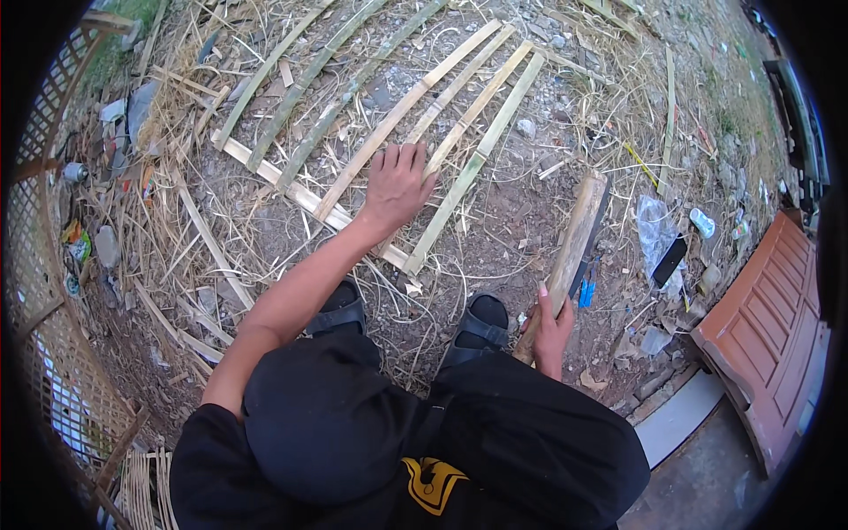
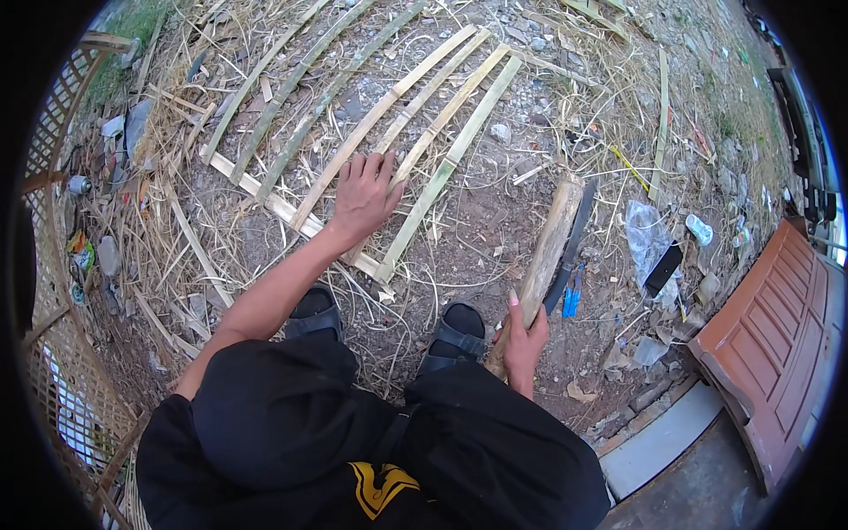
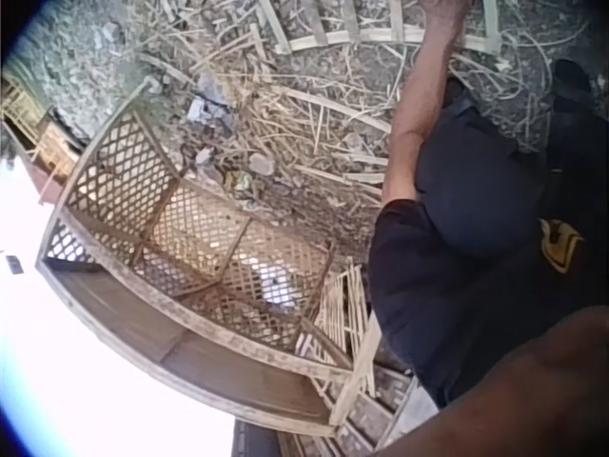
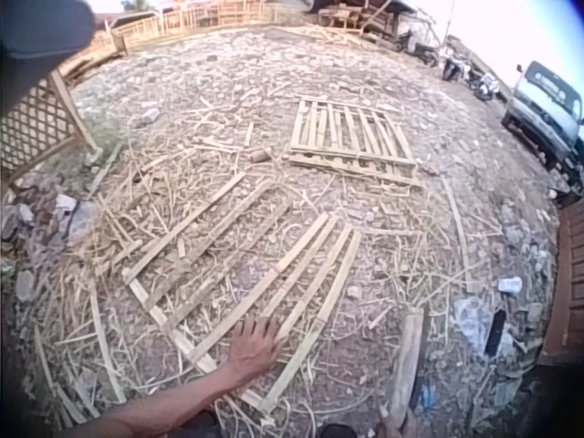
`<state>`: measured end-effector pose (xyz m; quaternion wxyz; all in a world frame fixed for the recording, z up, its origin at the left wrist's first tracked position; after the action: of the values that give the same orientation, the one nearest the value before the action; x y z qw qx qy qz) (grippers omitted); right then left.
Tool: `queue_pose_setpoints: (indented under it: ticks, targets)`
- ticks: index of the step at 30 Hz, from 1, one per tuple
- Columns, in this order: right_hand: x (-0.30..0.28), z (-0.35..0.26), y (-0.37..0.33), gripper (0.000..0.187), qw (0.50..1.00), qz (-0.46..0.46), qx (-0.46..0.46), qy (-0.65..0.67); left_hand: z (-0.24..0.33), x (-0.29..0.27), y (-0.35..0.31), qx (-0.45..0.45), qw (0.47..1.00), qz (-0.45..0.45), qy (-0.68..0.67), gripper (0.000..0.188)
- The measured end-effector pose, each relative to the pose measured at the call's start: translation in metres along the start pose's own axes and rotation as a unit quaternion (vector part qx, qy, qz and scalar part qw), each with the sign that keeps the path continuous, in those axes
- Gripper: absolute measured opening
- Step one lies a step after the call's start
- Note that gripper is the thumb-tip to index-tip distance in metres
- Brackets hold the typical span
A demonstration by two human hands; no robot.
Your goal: The person assembles a bamboo lattice by hand, positioning thin bamboo strips onto a horizontal frame and using a length of wood to tap and press the strips into place.
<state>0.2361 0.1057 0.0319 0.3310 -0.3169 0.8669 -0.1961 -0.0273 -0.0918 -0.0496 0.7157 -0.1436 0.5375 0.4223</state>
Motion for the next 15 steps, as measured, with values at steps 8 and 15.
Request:
queue_pose_setpoints:
  ticks: [8, 15]
  targets:
    - [0.002, 0.001, -0.002, 0.03, 1.0, -0.002, -0.016, -0.006, -0.01, -0.011, -0.003, 0.041, 0.995, 0.06, -0.073, 0.037]
    - [0.008, -0.004, -0.007, 0.028, 1.0, -0.006, -0.026, -0.013, -0.059, -0.009, 0.007, -0.063, 0.993, 0.081, -0.051, 0.04]
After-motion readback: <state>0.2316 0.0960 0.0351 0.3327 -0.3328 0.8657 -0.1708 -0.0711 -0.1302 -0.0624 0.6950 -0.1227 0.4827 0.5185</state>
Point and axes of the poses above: each hand's wrist, its own y-axis towards the middle knuckle, its own x-axis out of the palm, z = x × y, the point moved 3 cm from there along y, towards the middle knuckle, and after that the axes turned 6 degrees about -y, right-handed, at the moved point
